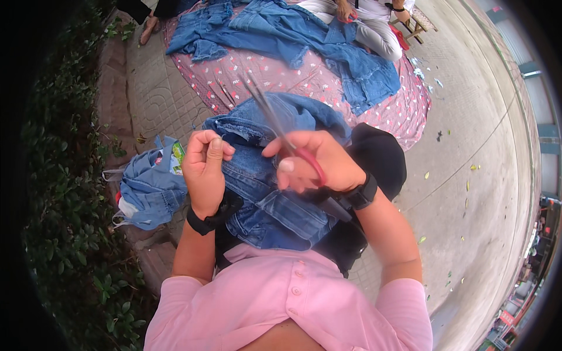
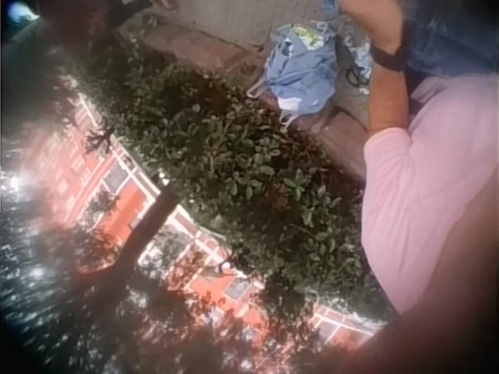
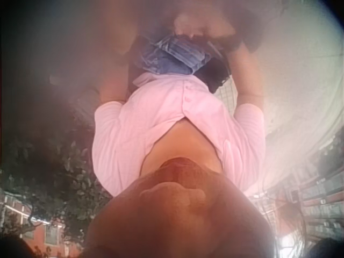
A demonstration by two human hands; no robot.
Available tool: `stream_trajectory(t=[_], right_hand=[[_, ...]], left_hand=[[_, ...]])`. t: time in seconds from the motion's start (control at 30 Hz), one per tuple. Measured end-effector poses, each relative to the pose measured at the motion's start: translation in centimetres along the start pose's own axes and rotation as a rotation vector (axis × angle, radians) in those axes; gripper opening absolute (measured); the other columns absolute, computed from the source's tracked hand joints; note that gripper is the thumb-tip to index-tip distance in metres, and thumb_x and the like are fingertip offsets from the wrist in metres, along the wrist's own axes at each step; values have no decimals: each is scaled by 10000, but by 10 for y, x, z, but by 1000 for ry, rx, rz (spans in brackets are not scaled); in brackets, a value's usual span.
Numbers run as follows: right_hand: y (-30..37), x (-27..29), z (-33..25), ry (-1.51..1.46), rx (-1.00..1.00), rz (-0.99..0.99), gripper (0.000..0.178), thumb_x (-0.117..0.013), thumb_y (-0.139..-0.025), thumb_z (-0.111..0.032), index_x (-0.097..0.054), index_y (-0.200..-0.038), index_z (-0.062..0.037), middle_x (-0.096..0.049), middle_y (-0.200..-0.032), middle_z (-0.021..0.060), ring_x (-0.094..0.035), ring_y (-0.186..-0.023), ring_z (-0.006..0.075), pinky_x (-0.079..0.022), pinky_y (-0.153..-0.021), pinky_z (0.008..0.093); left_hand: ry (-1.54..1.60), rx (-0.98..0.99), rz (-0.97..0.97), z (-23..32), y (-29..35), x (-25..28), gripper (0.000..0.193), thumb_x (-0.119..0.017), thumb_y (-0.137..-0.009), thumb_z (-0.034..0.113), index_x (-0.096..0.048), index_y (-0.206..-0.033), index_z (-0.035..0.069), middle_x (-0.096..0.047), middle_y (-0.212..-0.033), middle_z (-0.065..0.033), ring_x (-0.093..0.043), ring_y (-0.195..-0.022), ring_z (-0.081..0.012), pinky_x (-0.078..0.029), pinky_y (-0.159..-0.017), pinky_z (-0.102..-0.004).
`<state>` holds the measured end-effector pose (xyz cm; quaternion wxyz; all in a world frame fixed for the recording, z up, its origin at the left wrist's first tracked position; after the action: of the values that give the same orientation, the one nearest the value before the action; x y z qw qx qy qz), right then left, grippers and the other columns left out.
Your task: Trim loose threads and excess fabric from denim jeans using scissors.
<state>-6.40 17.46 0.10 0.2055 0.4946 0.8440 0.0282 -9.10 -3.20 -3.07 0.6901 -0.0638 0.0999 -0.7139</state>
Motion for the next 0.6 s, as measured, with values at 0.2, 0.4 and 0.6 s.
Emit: stream_trajectory(t=[0.2, 0.4, 0.6], right_hand=[[7, 20, -4, 40, 129, 441, 365, -684, -845, -110, -544, -1162, 4, -642, -868, 36, -604, -723, 81, -474, -631, 209], [-7, 16, 13, 347, 392, 575, 428, -731, -818, -170, -548, -1171, -12, -641, -840, 24, -588, -731, 67, -469, -655, 213], [-19, 6, 11, 602, 324, 545, 400, -714, -799, -97, -558, -1160, -24, -612, -790, 5, -562, -695, 57, -449, -622, 219]], left_hand=[[-57, 81, 72, 10, 15, 44, 56, -540, -951, 95, -540, -937, 41, -531, -813, 8, -531, -684, -51, -430, -607, -192], [-269, 232, 93, -23, 37, 98, 88, -559, -938, 108, -553, -888, 35, -525, -755, 12, -525, -668, -53, -417, -587, -202], [-836, 250, -49, -105, 86, 152, 135, -616, -873, 149, -585, -847, 20, -577, -778, -109, -586, -694, -243, -452, -619, -353]])
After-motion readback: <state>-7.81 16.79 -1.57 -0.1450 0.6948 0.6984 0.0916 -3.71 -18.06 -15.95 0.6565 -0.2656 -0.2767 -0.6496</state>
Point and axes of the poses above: each hand's wrist, its own y-axis away from the middle knuckle, its own x-axis out of the back of the hand, z = x × y, the point moved 3 cm from there along -y, towards the middle knuckle
